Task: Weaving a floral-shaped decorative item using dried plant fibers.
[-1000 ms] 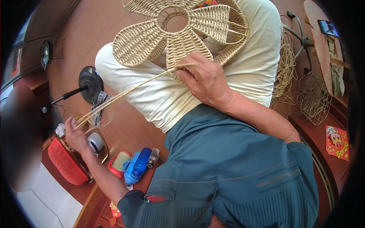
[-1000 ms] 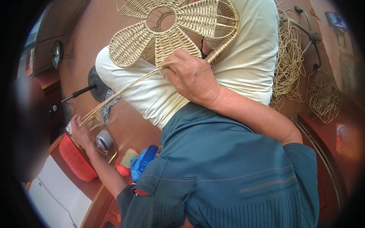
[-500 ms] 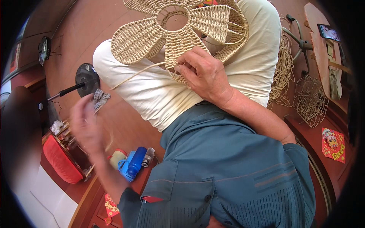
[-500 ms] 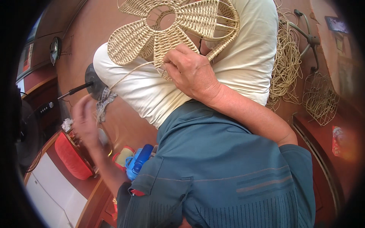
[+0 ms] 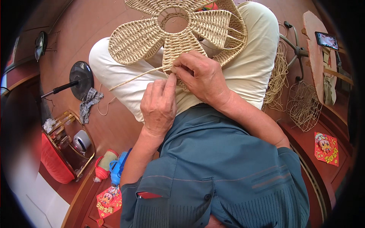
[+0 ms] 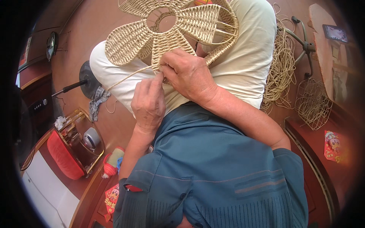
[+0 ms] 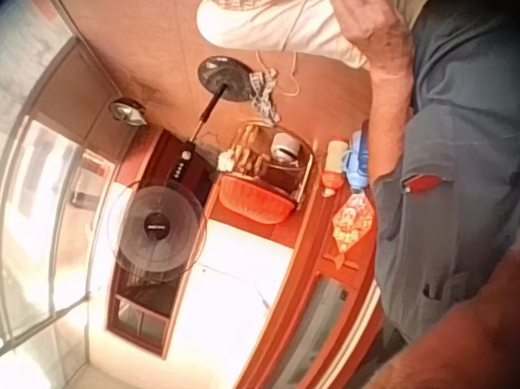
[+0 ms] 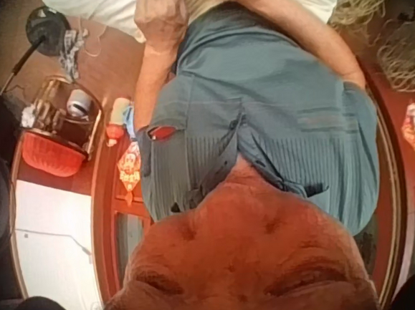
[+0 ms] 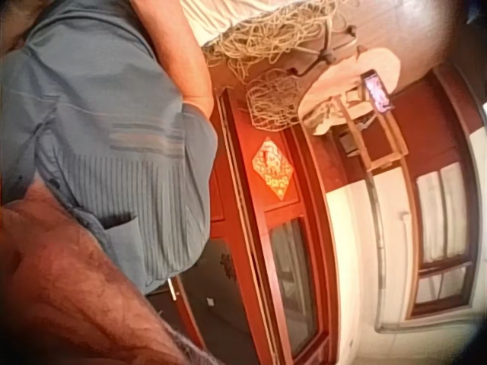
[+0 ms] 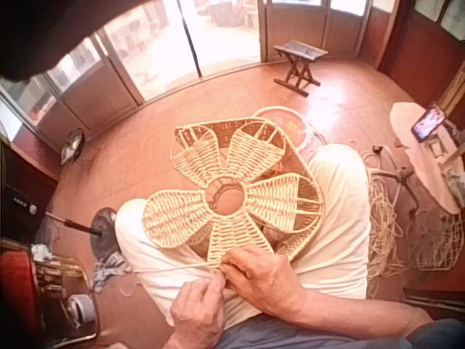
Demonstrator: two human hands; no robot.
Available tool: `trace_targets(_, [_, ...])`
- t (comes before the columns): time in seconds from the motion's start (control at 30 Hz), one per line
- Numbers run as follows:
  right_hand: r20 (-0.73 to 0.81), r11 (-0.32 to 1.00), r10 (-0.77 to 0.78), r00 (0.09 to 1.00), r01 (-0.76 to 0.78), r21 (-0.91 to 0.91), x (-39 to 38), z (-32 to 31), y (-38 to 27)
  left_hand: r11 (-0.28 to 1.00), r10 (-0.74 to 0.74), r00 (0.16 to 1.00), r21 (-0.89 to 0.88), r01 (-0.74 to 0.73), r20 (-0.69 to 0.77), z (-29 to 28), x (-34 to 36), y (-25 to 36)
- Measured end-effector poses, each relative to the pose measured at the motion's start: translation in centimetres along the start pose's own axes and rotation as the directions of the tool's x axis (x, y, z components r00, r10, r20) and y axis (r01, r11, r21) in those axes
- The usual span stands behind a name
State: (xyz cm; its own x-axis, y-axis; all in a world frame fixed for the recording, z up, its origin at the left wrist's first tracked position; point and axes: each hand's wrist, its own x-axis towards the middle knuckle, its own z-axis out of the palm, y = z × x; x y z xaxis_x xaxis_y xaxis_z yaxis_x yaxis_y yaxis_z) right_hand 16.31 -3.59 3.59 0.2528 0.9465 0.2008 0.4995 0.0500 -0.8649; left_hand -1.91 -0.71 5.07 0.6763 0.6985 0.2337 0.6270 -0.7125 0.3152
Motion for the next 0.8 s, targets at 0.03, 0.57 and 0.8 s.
trace_targets(0.03, [-0.002, 1.0, 0.003, 1.0, -0.003, -0.001, 0.0, 0.0, 0.0, 1.0, 0.002, 1.0, -0.002, -0.002, 0.002, -0.1, -0.1, 0.2])
trace_targets(0.57, [0.091, 0.973, -0.02, 0.996, 0.041, -0.227, -1.8, -2.4, -0.7, 0.192, -0.313, 0.617, -0.588, 0.786, 0.722, -1.5, 2.1, 1.6])
trace_targets(0.8, [0.227, 0.941, 0.052, 0.972, 0.028, -0.338, -1.9, -2.4, -0.4, 0.044, -0.319, 0.591, -0.611, 0.79, 0.741, -1.0, 1.8, 2.1])
